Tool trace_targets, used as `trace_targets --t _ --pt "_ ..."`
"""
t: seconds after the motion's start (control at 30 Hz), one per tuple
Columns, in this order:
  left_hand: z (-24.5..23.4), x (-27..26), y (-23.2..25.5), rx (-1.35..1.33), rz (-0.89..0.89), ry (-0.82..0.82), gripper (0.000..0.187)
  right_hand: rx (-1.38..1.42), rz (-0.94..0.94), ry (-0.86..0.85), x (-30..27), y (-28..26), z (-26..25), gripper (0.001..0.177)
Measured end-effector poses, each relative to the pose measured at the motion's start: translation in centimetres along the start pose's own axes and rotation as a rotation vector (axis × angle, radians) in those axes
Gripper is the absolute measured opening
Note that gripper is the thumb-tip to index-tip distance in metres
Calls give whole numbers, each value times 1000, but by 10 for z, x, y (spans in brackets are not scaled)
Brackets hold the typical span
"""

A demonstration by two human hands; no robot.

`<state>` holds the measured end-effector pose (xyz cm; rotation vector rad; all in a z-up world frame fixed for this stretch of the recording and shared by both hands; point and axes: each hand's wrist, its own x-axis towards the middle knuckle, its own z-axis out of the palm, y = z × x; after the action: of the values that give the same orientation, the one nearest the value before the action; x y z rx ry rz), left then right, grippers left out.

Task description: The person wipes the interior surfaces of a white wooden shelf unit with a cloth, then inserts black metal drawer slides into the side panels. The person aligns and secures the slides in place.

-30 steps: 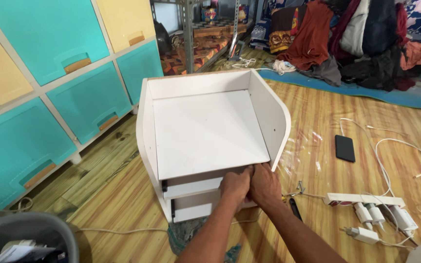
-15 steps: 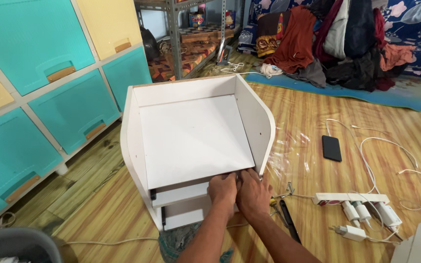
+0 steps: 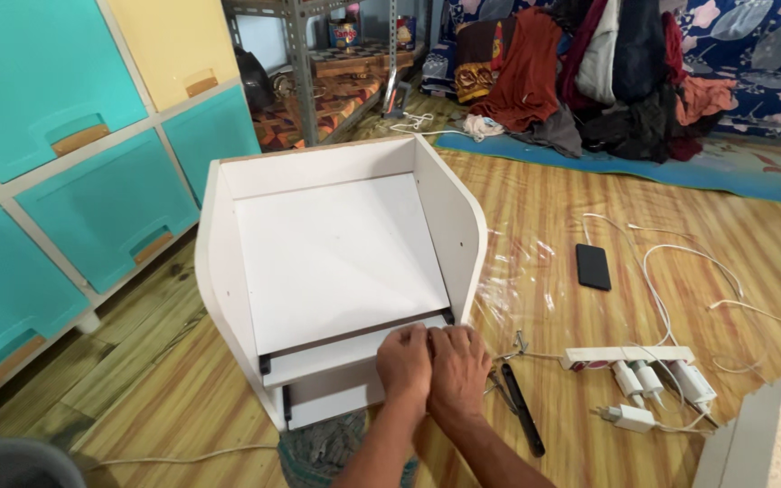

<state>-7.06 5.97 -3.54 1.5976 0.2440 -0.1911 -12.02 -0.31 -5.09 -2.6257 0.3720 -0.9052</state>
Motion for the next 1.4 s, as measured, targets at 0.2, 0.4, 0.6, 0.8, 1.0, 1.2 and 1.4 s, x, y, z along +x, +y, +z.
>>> trace_targets --t 0.2,0.4,0.6,0.8,1.0,1.2,1.4 --pt "24 -8 -54 203 195 44 31 -54 230 -245 -26 33 13 30" --pt "80 -21 -85 310 172 -159 33 -115 268 -173 -49 106 15 33" --pt "138 -31 -124 359 161 -330 27 -198 567 -368 -76 165 6 42" --pt "156 -23 -156 490 48 -493 28 -238 692 -550 -86 191 14 48" --pt "162 -10 -170 427 120 -370 24 -191 636 -510 -95 205 35 41" --pt "150 -14 -151 459 59 -394 29 -31 755 -440 -83 201 33 29" --pt "113 -26 -99 355 -228 -492 32 776 1228 -354 -65 169 -5 31"
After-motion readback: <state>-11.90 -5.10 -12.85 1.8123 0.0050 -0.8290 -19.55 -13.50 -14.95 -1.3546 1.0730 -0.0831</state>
